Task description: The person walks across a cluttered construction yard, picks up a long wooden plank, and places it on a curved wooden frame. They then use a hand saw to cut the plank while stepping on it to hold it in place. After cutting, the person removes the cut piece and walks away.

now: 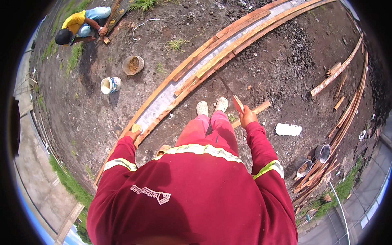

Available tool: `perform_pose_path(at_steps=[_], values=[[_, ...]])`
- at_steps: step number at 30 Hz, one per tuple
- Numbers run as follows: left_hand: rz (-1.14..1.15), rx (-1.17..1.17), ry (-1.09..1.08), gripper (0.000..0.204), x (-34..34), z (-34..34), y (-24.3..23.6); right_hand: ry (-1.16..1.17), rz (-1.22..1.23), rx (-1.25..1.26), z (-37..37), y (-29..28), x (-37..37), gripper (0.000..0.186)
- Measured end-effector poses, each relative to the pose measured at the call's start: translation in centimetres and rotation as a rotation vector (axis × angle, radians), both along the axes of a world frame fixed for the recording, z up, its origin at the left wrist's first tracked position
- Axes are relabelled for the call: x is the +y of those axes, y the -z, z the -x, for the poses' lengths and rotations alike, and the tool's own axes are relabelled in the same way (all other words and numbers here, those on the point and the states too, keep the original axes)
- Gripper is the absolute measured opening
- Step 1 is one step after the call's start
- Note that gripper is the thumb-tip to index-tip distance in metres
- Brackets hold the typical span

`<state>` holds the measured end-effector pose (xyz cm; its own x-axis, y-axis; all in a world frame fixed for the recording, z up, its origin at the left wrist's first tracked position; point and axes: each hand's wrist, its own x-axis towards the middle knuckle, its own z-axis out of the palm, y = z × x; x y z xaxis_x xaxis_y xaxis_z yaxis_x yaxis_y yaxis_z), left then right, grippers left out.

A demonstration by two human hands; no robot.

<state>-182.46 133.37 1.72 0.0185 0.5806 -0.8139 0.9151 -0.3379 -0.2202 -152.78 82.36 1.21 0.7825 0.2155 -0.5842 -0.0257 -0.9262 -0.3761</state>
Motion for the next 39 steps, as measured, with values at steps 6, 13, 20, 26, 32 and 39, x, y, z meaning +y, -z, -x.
perform_pose_path(at_steps=[6,13,20,26,32,39], values=[[0.113,0.017,0.035,0.094,-5.7,4.6,1.2,0.169,0.192,0.087,5.2,-0.5,-7.3,0.032],[0.102,-0.124,-0.23,0.086,-5.5,1.6,1.3,0.218,0.279,0.295,6.7,-0.7,-8.9,0.054],[0.096,-0.391,-0.562,0.061,-2.0,-2.3,3.2,0.165,0.142,0.227,4.7,3.1,-8.4,0.043],[0.303,-1.107,-0.78,0.074,7.0,-23.6,-2.6,0.357,-0.018,0.389,4.2,4.0,-6.3,0.034],[0.095,-0.912,-0.293,0.055,5.8,-29.4,1.3,0.082,0.069,0.302,2.9,3.4,-4.0,0.032],[0.174,-0.418,0.131,0.044,-7.7,-21.9,22.4,-0.083,-0.15,0.177,1.1,7.0,-0.6,0.033]])
